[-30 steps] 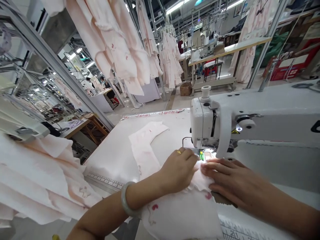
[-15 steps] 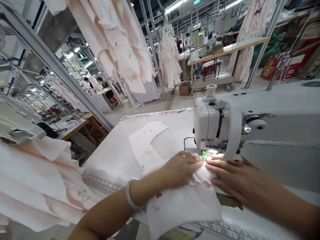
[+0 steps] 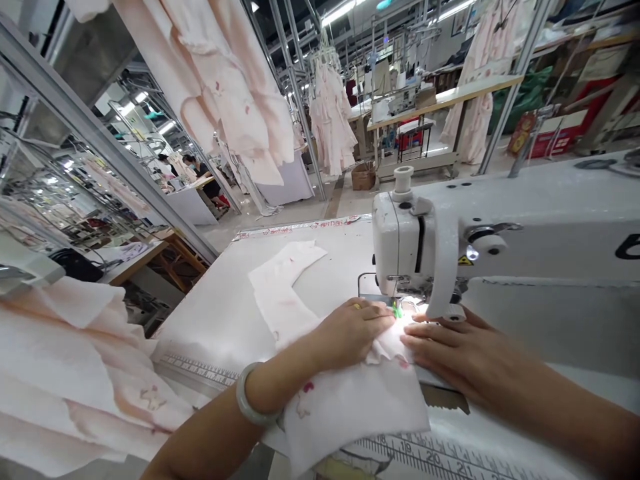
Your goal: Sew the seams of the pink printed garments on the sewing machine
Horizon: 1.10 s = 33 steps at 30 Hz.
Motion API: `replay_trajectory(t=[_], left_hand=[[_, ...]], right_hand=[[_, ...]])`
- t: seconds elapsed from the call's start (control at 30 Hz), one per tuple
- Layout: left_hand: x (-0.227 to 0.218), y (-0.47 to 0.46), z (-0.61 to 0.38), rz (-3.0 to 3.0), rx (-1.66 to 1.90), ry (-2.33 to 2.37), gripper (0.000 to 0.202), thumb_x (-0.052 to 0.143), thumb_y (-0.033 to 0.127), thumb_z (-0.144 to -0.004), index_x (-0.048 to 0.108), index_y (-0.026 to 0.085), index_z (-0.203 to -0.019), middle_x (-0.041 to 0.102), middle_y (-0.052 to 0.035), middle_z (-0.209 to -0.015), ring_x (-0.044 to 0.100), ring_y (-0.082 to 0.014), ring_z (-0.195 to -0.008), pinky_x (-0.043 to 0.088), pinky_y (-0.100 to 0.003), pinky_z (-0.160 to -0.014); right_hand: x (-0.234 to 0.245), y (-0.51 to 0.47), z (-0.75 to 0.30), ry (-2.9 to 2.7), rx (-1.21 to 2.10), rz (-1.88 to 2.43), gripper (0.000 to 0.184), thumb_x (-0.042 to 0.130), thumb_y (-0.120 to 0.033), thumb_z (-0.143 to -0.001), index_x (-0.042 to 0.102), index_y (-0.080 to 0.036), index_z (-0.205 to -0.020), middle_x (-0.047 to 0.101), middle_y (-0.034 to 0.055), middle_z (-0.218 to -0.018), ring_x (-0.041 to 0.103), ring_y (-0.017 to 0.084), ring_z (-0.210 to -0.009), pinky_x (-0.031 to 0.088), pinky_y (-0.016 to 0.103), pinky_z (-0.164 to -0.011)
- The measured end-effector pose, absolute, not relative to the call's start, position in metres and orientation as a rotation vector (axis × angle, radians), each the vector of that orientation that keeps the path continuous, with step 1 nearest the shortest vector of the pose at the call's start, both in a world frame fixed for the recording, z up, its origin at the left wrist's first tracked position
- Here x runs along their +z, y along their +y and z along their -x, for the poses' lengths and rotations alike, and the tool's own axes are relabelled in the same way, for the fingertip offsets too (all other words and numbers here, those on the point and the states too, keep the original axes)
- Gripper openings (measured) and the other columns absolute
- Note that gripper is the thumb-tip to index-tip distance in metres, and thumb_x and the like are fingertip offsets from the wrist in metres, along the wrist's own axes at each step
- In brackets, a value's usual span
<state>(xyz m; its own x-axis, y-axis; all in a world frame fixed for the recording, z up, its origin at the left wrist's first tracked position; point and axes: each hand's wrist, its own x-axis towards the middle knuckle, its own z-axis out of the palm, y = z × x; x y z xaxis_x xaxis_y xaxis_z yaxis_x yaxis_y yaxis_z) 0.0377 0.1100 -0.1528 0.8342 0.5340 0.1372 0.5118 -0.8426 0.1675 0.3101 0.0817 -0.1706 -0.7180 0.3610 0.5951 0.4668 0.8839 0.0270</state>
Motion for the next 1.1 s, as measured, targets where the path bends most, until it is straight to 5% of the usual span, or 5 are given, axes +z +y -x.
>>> replay_trajectory(t=[0.33, 0.57, 0.7, 0.97, 1.1], left_hand=[[-0.147, 0.106, -0.035, -3.024, 0.256, 0.792, 0.032, 0.057, 0.016, -0.109, 0.073, 0.016, -0.136, 0.075, -0.0138, -0.144, 0.065, -0.0263, -0.142, 0.052, -0.045, -0.123], [-0.141, 0.097, -0.039, -3.082, 0.171, 0.600, 0.034, 0.053, 0.004, -0.108, 0.075, 0.016, -0.131, 0.080, -0.0083, -0.134, 0.072, -0.0200, -0.129, 0.055, -0.036, -0.118], [-0.146, 0.104, -0.042, -3.126, 0.204, 0.725, 0.028, 0.055, 0.008, -0.111, 0.074, 0.015, -0.130, 0.078, -0.0104, -0.134, 0.072, -0.0206, -0.128, 0.057, -0.037, -0.118], [-0.149, 0.103, -0.034, -3.121, 0.299, 0.724, 0.029, 0.054, 0.011, -0.114, 0.072, 0.019, -0.136, 0.077, -0.0067, -0.138, 0.070, -0.0188, -0.133, 0.056, -0.036, -0.119], [-0.146, 0.101, -0.033, -3.121, 0.270, 0.624, 0.031, 0.052, 0.008, -0.113, 0.072, 0.015, -0.136, 0.079, -0.0069, -0.137, 0.070, -0.0200, -0.136, 0.056, -0.035, -0.119]], right_hand=[[-0.171, 0.084, -0.312, -2.455, -0.287, 0.573, 0.040, 0.035, -0.017, -0.118, 0.073, -0.029, -0.118, 0.084, -0.0024, -0.117, 0.078, 0.018, -0.099, 0.031, 0.039, -0.123], [-0.175, 0.084, -0.313, -2.422, -0.310, 0.622, 0.038, 0.038, -0.012, -0.114, 0.073, -0.028, -0.116, 0.082, 0.0003, -0.109, 0.077, 0.019, -0.093, 0.031, 0.041, -0.124], [-0.172, 0.091, -0.317, -2.389, -0.371, 0.619, 0.031, 0.042, -0.022, -0.117, 0.073, -0.029, -0.120, 0.083, 0.0003, -0.103, 0.077, 0.021, -0.094, 0.026, 0.043, -0.130], [-0.166, 0.088, -0.318, -2.412, -0.231, 0.614, 0.030, 0.044, -0.033, -0.119, 0.072, -0.029, -0.125, 0.084, -0.0007, -0.106, 0.078, 0.022, -0.089, 0.048, 0.045, -0.108], [-0.170, 0.083, -0.314, -2.478, -0.114, 0.649, 0.033, 0.041, -0.032, -0.120, 0.074, -0.030, -0.123, 0.082, -0.0010, -0.107, 0.078, 0.018, -0.087, 0.046, 0.044, -0.115]])
